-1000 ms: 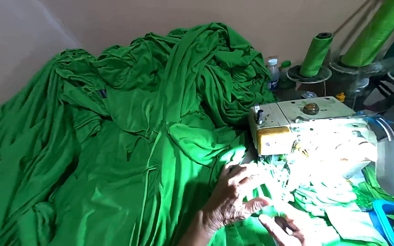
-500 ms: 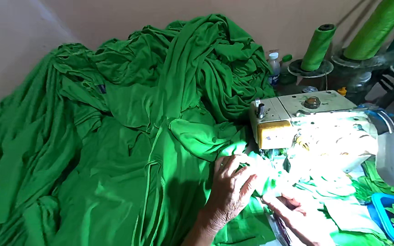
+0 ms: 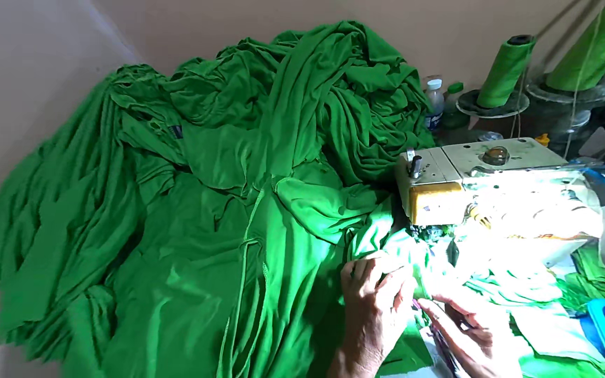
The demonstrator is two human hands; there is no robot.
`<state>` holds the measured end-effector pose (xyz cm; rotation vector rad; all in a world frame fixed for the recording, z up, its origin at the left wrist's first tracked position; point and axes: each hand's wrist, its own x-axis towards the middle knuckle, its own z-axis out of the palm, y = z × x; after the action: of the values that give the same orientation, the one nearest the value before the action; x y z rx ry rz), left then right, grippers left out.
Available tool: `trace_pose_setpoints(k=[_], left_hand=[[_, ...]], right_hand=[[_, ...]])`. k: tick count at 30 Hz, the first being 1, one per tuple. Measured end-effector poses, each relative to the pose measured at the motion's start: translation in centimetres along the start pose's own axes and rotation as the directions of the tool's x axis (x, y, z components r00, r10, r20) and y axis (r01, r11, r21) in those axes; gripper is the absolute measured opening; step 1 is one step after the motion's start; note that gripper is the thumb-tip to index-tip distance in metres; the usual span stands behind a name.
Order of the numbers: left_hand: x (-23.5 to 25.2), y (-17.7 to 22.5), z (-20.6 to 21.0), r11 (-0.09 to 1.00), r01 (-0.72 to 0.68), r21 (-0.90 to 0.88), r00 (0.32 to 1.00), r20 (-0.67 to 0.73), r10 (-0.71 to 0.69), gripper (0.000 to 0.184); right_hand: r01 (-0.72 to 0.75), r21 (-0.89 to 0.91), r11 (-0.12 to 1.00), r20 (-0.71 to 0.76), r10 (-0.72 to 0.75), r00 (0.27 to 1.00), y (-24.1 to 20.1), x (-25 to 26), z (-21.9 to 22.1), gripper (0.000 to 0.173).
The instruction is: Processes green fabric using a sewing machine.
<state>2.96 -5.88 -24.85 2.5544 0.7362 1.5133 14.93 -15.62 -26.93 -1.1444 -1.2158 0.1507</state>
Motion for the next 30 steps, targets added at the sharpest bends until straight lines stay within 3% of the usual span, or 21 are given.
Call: trace_pose_setpoints(k=[8, 12, 18, 23, 25, 27, 29, 30], left_hand=[[-0.6, 0.3, 1.4, 0.998, 0.055, 0.004, 0.997, -0.058, -0.055, 0.021], [1.1, 0.3, 1.8, 0.984, 0.175, 0.032, 0.982, 0.062, -0.177, 0.025], [4.6, -0.3, 1.5, 0.921, 0.38, 0.091, 0.866, 0.316, -0.388, 0.027], [3.1, 2.9, -2.3, 0.849, 0.47, 0.242, 0.769, 0.36, -0.529, 0.036], [0.8, 4.6, -4.6, 0.864, 0.464, 0.198, 0.786, 0.359, -0.504, 0.033], [-1.4, 6.0, -6.5, 0.889, 0.445, 0.108, 0.778, 0.445, -0.443, 0.024], [-3.4, 6.3, -7.5, 0.914, 0.402, -0.047, 0.805, 0.493, -0.329, 0.024], [-4.4, 6.2, -7.6, 0.925, 0.364, -0.109, 0.833, 0.482, -0.271, 0.024]], right_hand=[[-0.076, -0.013, 0.997, -0.051, 0.075, 0.996, -0.2, 0.1, 0.1, 0.014], [-0.089, 0.024, 0.996, -0.066, 0.09, 0.994, 0.8, 1.1, 0.5, 0.027], [-0.11, 0.013, 0.994, -0.045, 0.11, 0.993, -0.2, 1.0, 0.9, 0.027], [-0.094, -0.106, 0.99, 0.128, 0.107, 0.986, -1.6, 0.6, 1.6, 0.036], [0.015, -0.122, 0.992, 0.297, 0.022, 0.955, -1.7, 0.0, 1.7, 0.047], [0.183, -0.226, 0.957, 0.439, -0.068, 0.896, -0.9, -0.7, 0.8, 0.046], [0.214, -0.463, 0.86, 0.38, -0.025, 0.925, -0.9, -1.3, -0.2, 0.038], [0.091, -0.573, 0.815, 0.29, 0.097, 0.952, -1.1, -1.5, -0.8, 0.034]])
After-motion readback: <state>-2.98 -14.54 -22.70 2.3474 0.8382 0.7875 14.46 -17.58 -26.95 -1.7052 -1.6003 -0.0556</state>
